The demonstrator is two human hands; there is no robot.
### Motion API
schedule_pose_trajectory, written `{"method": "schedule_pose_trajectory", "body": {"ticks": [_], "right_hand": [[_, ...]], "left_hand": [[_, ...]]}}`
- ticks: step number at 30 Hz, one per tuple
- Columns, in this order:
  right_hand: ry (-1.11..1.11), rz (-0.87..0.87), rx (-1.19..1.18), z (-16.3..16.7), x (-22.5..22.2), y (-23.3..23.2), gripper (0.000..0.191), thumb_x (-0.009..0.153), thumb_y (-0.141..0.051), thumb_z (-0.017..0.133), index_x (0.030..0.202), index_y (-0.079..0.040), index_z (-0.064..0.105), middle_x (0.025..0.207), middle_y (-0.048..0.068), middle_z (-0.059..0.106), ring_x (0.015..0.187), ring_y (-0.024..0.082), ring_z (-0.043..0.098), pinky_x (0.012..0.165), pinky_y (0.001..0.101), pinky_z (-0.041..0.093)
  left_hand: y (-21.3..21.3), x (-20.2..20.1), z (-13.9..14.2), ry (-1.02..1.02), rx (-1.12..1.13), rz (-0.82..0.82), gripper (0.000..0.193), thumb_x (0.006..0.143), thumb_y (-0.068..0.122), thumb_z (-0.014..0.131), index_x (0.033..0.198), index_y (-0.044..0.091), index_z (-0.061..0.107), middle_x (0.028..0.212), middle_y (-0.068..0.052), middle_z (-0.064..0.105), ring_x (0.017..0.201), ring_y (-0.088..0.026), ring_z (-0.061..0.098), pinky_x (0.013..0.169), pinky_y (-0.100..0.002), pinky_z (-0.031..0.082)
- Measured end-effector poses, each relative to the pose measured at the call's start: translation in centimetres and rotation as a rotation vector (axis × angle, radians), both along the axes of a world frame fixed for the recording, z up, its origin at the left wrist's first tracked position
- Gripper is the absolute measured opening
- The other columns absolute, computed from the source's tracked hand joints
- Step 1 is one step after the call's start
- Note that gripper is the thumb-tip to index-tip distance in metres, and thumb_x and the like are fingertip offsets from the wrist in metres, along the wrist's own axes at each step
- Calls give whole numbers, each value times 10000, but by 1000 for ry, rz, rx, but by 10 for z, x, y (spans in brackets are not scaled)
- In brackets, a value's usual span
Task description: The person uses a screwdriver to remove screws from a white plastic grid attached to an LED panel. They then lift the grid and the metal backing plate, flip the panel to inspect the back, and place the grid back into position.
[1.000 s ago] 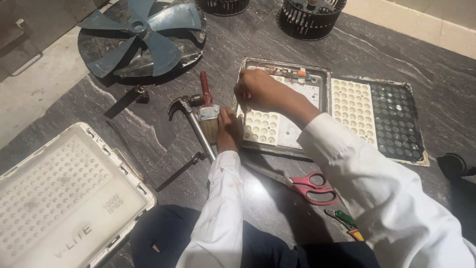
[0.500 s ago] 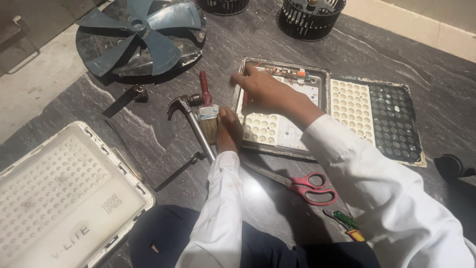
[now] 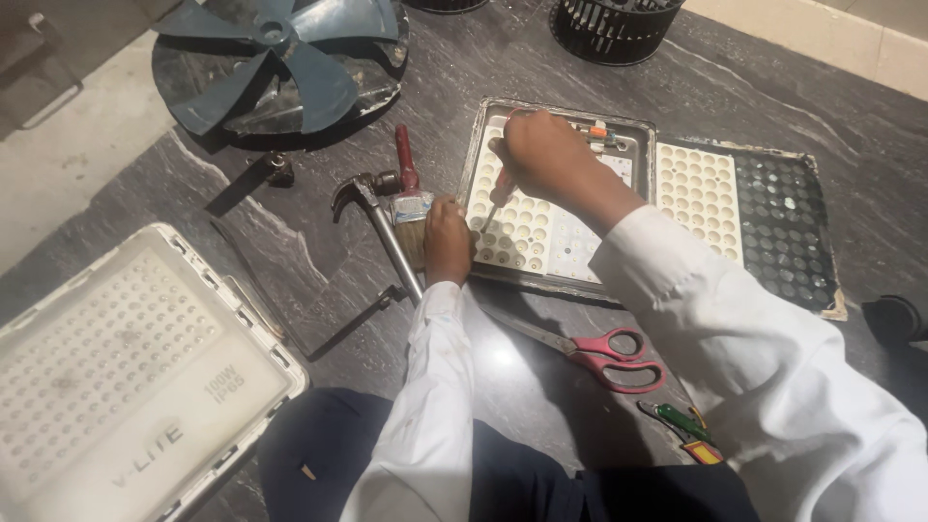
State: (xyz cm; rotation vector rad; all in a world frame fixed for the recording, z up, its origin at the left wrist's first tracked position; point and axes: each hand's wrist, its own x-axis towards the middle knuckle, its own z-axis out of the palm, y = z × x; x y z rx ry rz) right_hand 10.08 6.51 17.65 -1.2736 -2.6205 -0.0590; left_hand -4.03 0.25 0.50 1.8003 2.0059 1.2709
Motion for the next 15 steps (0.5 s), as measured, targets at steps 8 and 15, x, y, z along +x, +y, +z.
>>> {"method": "schedule_pose_trajectory", "body": {"ticks": [8,15], "right_hand": [[206,251,-235,7,5,0,333,706,-105,772,1018,8,733,898,206,737,857,344,733,735,443,584],[168,27,-252,9,10,-4,138,841,-47,755,969,-4,783,887,223,753,831,333,748,743,421,589]], "left_hand": [[0,1,-8,-98,5,2,174,879,-24,572,1036,-30,646,1324,-191,599,1215,-376,588,999,-428,501],[0,3,-5,-86,-7,-1,173,959,42,529,1063,-39,641,1324,-196,586,1204,-377,594,1004,-447,485]]}}
